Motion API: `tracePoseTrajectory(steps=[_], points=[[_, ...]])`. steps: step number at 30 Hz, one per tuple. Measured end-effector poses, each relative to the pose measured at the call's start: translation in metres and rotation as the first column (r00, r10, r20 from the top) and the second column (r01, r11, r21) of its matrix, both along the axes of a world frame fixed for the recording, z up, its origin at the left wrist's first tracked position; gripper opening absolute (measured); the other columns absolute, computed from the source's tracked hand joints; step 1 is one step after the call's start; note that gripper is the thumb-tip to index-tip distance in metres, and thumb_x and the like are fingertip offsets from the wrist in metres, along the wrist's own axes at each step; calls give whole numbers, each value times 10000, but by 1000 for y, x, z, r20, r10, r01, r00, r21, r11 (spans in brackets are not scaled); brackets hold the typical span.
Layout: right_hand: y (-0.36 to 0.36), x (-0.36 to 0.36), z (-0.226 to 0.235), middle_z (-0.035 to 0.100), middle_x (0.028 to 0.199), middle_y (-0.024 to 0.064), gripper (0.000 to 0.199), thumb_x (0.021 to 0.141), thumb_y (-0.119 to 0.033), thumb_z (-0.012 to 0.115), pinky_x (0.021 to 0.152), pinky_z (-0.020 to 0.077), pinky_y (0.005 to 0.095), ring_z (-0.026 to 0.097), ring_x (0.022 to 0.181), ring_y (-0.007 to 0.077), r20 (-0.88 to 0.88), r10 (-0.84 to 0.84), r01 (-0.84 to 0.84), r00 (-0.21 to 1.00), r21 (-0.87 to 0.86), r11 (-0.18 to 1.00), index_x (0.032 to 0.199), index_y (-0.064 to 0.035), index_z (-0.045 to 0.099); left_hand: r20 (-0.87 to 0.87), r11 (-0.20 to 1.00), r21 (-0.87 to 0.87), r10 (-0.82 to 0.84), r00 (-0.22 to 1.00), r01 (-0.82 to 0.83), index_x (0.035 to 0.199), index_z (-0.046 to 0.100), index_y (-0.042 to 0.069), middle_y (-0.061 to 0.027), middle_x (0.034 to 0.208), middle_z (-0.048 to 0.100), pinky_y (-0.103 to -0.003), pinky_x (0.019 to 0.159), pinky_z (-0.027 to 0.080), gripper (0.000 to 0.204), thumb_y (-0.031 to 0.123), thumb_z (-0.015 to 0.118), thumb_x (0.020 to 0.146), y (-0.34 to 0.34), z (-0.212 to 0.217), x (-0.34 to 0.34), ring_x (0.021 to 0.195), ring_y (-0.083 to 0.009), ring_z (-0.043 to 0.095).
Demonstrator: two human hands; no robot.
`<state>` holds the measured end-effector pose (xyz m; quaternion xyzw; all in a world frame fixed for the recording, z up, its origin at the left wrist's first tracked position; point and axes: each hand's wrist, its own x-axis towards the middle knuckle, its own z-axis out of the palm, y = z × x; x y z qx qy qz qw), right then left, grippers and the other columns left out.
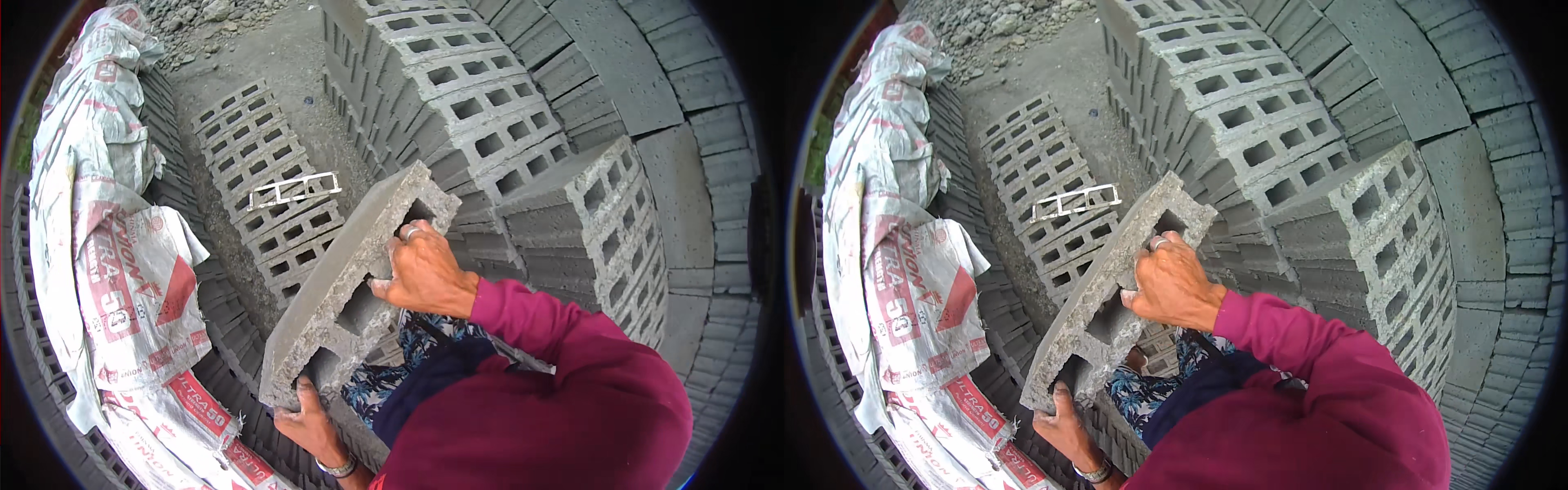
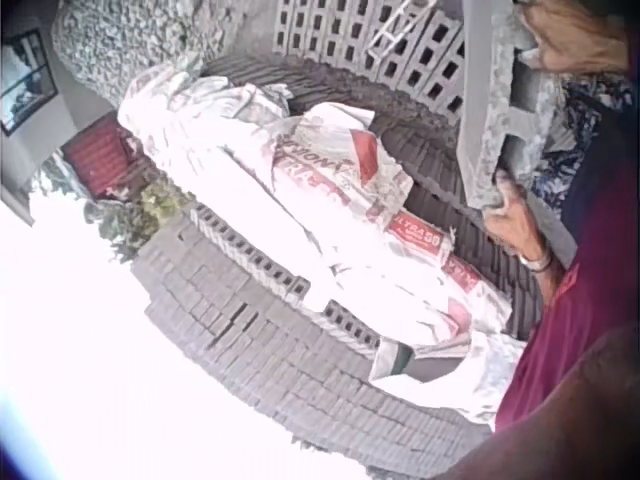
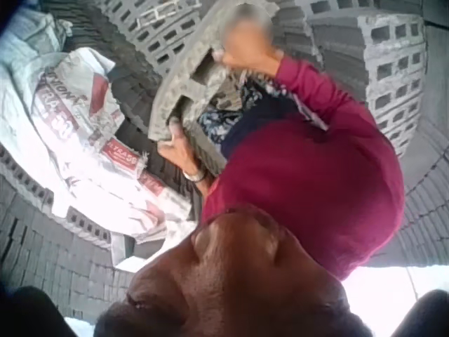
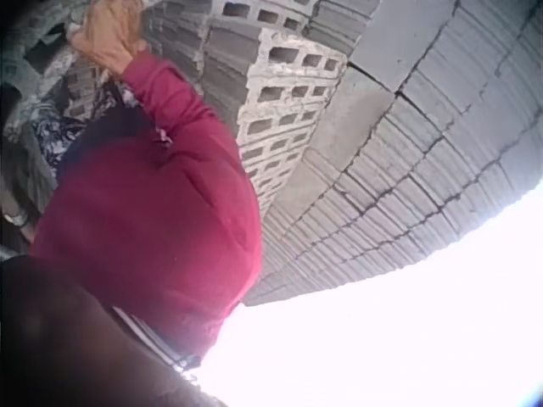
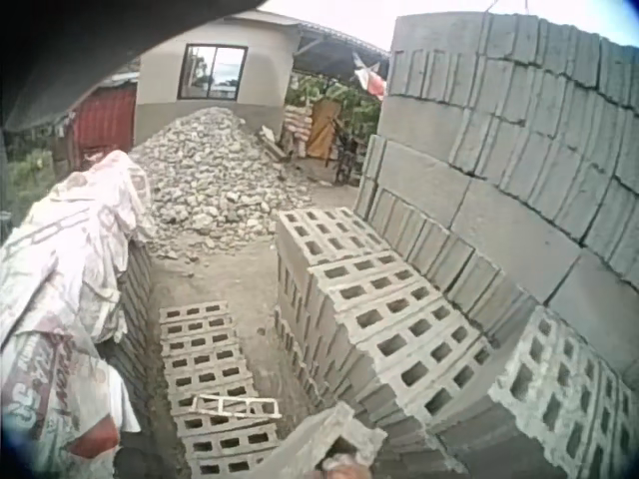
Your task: The person handles concrete masonry units by picking them up from a stack, turning them over to inspect the holes, and then placing them onto a different part of the pile.
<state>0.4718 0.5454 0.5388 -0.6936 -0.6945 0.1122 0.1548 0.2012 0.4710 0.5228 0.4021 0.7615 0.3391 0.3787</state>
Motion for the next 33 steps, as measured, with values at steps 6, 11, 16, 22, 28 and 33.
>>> tracePoseTrajectory(steps=[6, 11, 16, 22, 28, 33], points=[[4, 136, 133, 594, 596, 255, 381, 622, -310, 738, 821, 454, 407, 605, 669, 388, 148, -108, 96, 983, 84, 992, 627, 60, 648, 95, 937, 132, -336, 937, 323, 612, 327, 91, 37, 632, 388, -297, 488, 245, 531, 288, 720, 912, 36, 62, 114, 605, -80, 323], [-10, 257, 173, 503, 505, 239, 343, 577, -249, 722, 748, 463, 418, 524, 540, 386, 195, -292, 263, 936, 161, 951, 528, 51, 564, 77, 836, 179, -538, 840, 519, 525, 322, -38, -77, 525, 324, -451, 476, 273, 703, 410, 723, 889, 65, 92, 236, 579, -146, 341], [-39, 354, 174, 431, 459, 253, 372, 536, -240, 708, 587, 460, 456, 461, 443, 388, 178, -486, 484, 856, 60, 873, 475, 65, 505, 74, 741, 194, -665, 743, 643, 529, 308, 44, -5, 546, 336, -388, 462, 234, 648, 370, 741, 884, 73, 102, 336, 563, -109, 307], [-83, 433, 123, 486, 488, 244, 441, 568, -289, 767, 573, 471, 476, 516, 481, 384, 103, -533, 533, 840, 32, 846, 520, 71, 518, -65, 644, 137, -752, 656, 752, 530, 435, -86, -150, 456, 406, -474, 470, 348, 750, 528, 699, 870, 69, 81, 407, 491, -156, 389], [-81, 450, 114, 328, 476, 155, 580, 642, -386, 828, 530, 395, 469, 424, 463, 259, 95, -548, 555, 831, -87, 827, 583, 82, 491, -105, 569, 144, -805, 584, 810, 579, 494, -108, -258, 463, 450, -496, 472, 365, 733, 529, 654, 903, 65, 89, 416, 412, -262, 441], [-83, 450, 100, 568, 644, 213, 634, 712, -461, 792, 676, 480, 438, 596, 634, 308, 135, -603, 616, 786, -99, 781, 896, 130, 653, 202, 466, 187, -880, 430, 865, 779, 588, -100, -174, 595, 533, -404, 543, 436, 663, 529, 526, 981, 85, 78, 382, 545, -204, 513]])
